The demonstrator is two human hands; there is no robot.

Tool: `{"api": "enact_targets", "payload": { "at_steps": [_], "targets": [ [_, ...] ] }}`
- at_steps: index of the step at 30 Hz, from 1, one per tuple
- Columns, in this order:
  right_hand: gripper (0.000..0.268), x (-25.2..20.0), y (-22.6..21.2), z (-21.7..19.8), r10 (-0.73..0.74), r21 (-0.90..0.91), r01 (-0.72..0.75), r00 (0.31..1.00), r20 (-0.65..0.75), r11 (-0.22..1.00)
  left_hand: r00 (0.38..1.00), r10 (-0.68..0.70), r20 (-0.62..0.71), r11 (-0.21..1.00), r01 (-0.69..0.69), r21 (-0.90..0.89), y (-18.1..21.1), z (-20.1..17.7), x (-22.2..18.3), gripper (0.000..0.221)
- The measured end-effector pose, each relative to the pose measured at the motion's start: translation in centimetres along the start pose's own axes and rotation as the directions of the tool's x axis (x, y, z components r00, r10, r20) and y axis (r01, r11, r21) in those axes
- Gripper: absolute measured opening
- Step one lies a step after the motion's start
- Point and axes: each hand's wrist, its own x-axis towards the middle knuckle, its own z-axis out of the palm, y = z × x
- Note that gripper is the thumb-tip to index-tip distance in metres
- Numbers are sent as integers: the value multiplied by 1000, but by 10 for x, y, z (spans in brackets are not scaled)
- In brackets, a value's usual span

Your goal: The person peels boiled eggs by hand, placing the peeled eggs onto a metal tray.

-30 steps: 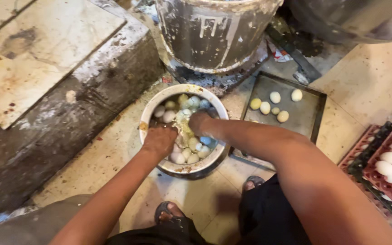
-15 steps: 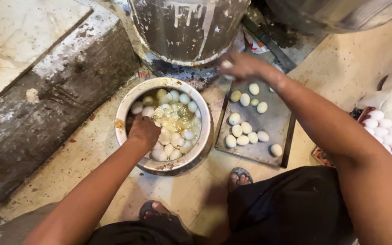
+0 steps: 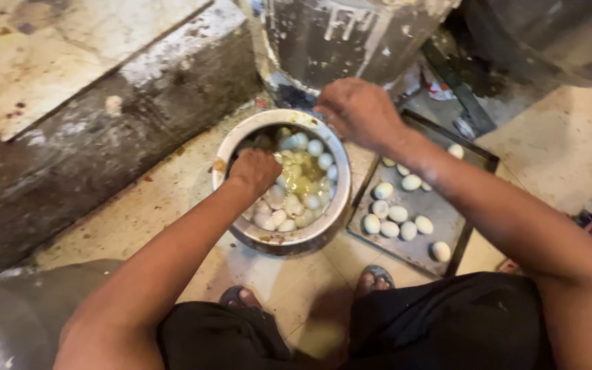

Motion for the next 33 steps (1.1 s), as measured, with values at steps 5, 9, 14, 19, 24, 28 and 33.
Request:
{"api": "enact_targets", "payload": {
  "at_steps": [5,9,14,19,24,28,33],
  "targets": [
    [13,7,-82,65,5,-88,68,762,648,994,984,15,-179,992,-36,-117,-28,-9,-12,28],
    [17,-17,-99,132,-136,-122,329,663,736,937,938,174,-300,976,-205,-74,-36,-10,-30,23],
    [22,-15,-101,199,-201,-70,288,803,561,955,923,176,-342,969,-224,-107,-35,-8,-51,25],
    [26,-5,-111,240,-48,166,-13,932,360,986,936,91,-340,976,-152,-158,-38,-10,-56,23],
    [43,8,-112,222,-3,191,-80,917,399,978,909,97,-404,963,-188,-192,-42,-6,-60,22],
    [52,6,-91,165,122,448,-521,740,662,726,907,83,-412,959,-186,-216,-39,-6,-63,26],
    [45,-23,-95,130,-265,304,-804,189,946,511,906,47,-422,952,-168,-255,-37,-16,-63,29]
  ]
}}
